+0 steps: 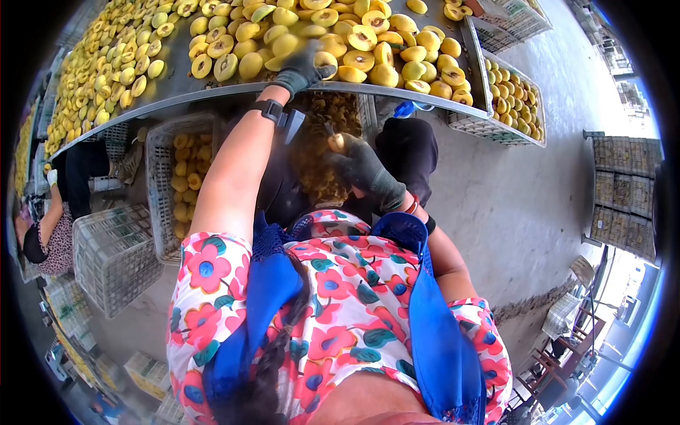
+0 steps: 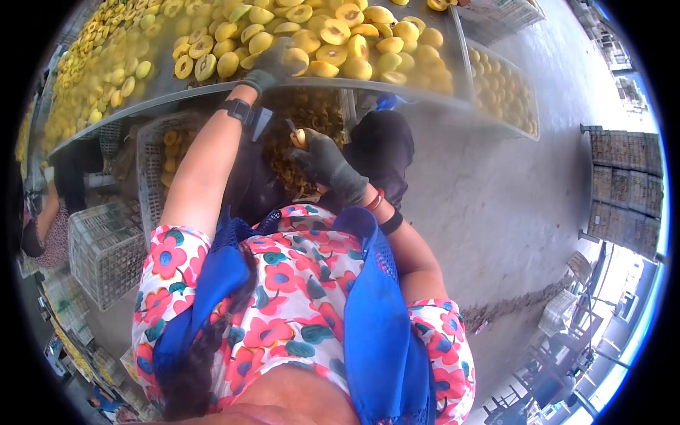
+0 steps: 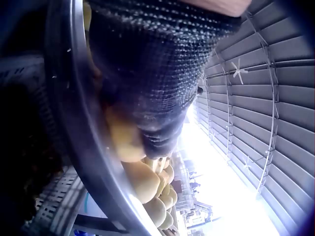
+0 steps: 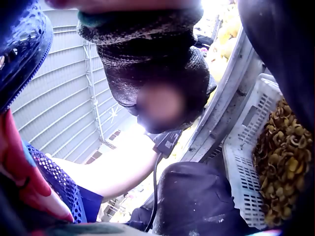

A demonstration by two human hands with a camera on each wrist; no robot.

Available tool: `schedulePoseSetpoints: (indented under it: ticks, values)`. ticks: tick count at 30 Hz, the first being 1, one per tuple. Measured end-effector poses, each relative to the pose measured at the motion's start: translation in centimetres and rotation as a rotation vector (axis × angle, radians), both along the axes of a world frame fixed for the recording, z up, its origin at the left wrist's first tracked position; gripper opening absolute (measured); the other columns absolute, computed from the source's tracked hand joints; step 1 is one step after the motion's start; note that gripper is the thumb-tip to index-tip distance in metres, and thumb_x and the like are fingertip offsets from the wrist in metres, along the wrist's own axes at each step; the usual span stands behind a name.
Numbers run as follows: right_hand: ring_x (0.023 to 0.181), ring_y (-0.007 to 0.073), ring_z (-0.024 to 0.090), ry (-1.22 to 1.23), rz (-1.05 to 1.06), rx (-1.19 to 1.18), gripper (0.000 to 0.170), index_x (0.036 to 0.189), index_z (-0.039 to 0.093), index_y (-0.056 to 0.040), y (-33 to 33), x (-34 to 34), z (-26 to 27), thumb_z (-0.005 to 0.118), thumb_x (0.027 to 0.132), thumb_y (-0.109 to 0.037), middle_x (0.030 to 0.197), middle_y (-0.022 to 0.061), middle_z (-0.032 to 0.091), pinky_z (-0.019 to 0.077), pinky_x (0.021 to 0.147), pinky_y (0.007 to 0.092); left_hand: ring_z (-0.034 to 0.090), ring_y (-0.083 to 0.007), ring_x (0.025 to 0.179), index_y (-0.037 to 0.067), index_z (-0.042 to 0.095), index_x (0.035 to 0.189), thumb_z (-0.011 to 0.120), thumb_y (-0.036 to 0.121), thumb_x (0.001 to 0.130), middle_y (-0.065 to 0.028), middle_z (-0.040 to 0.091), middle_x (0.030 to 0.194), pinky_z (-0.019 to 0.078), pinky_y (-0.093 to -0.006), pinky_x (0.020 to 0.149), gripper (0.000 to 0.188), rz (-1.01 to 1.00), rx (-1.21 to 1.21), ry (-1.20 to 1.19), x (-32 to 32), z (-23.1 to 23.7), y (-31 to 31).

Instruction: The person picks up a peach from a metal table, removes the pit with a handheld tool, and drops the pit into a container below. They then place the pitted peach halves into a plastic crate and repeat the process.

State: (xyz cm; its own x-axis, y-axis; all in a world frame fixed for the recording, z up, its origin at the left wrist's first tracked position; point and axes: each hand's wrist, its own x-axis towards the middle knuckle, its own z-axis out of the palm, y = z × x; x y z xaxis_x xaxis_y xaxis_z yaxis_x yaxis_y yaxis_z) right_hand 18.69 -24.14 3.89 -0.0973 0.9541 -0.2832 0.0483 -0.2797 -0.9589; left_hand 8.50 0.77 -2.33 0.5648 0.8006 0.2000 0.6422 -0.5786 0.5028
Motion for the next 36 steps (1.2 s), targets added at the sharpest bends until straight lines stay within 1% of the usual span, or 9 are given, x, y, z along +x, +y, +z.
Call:
schedulePoseSetpoints:
  ticks: [3,4,7,11,13,16,20,31,36]
  values:
    - [0.053,0.0062,0.049,0.0,-0.001,0.007,0.01,0.095,0.053,-0.0039,0.2,0.1,0.1,0.057,0.086,-0.008,0.068,-0.0015,0.051,0.0403,0.047,0.0224,0.062,-0.03,0.095,0.01,0.046,0.128,0.066,0.05,0.077,-0.0135,0.06,0.114,0.0483,-0.0384,0.087,0.068,-0.059,0.043,-0.525,-1.2,-0.1,0.3]
    - [0.052,0.0065,0.049,-0.005,0.01,0.007,0.009,0.094,0.052,-0.0043,0.3,0.1,0.1,0.057,0.086,-0.008,0.067,-0.0013,0.052,0.0404,0.047,0.0227,0.062,-0.0212,0.09,0.008,0.048,0.128,0.065,0.054,0.077,-0.0097,0.058,0.114,0.0516,-0.0342,0.081,0.071,-0.012,-0.052,-0.554,-1.6,0.2,0.6]
    - [0.05,0.0075,0.049,0.061,-0.004,-0.036,0.009,0.093,0.052,-0.0048,0.7,-0.2,0.5,0.057,0.087,-0.009,0.067,-0.0003,0.052,0.0409,0.045,0.0231,0.053,-0.0192,0.109,0.005,0.049,0.127,0.055,0.043,0.088,-0.0063,0.053,0.125,0.0461,-0.0325,0.088,0.055,0.158,-0.612,-0.663,-3.0,3.3,-1.5]
    - [0.052,0.0073,0.049,0.025,-0.105,0.064,0.013,0.095,0.052,-0.0047,3.0,-0.2,-0.2,0.059,0.087,-0.012,0.068,-0.0002,0.053,0.0414,0.046,0.023,0.059,-0.0143,0.078,0.008,0.052,0.12,0.059,0.046,0.085,-0.0083,0.055,0.106,0.0537,-0.0286,0.06,0.053,0.14,-0.549,-0.767,-4.2,3.0,-1.8]
    - [0.057,0.0077,0.052,0.141,-0.257,-0.007,0.017,0.099,0.053,-0.0045,5.1,-0.1,0.2,0.062,0.087,-0.015,0.073,0.0004,0.056,0.0436,0.05,0.0231,0.059,-0.017,0.081,0.007,0.052,0.119,0.06,0.042,0.086,-0.0091,0.054,0.107,0.0537,-0.0301,0.065,0.049,0.049,-0.309,-0.736,-4.4,1.8,-2.4]
    - [0.072,0.0089,0.057,-0.258,-0.441,0.237,0.029,0.106,0.054,-0.0032,9.6,0.8,-1.3,0.067,0.085,-0.018,0.085,0.0025,0.061,0.048,0.063,0.023,0.057,-0.02,0.089,0.005,0.051,0.119,0.06,0.035,0.089,-0.0105,0.054,0.108,0.0515,-0.0317,0.076,0.044,-0.052,-0.19,-0.74,-3.8,0.3,-3.7]
    - [0.088,0.0091,0.058,0.135,-0.398,0.263,0.036,0.111,0.054,0.0,10.3,0.1,1.0,0.071,0.083,-0.016,0.099,0.0044,0.062,0.0473,0.078,0.0232,0.053,-0.0185,0.1,0.003,0.05,0.119,0.056,0.028,0.093,-0.0101,0.054,0.112,0.0444,-0.0303,0.09,0.037,-0.032,-0.266,-0.825,-2.7,3.2,-7.6]
    - [0.08,0.0097,0.058,0.032,-0.309,0.265,0.036,0.106,0.056,0.0022,10.3,1.3,-1.4,0.07,0.083,-0.022,0.092,0.0044,0.062,0.048,0.071,0.0241,0.051,-0.0129,0.103,0.004,0.049,0.121,0.056,0.029,0.094,-0.0061,0.055,0.113,0.0429,-0.0279,0.091,0.038,-0.028,-0.58,-0.954,-3.4,3.9,-10.2]
    - [0.072,0.0082,0.056,0.21,-0.326,0.259,0.039,0.097,0.059,0.0018,10.0,1.2,-0.1,0.072,0.079,-0.03,0.083,0.0042,0.062,0.0467,0.061,0.0248,0.05,-0.0133,0.106,0.002,0.049,0.122,0.059,0.028,0.092,-0.0071,0.055,0.116,0.0422,-0.0285,0.094,0.041,-0.05,-0.248,-0.828,-3.2,3.9,-10.5]
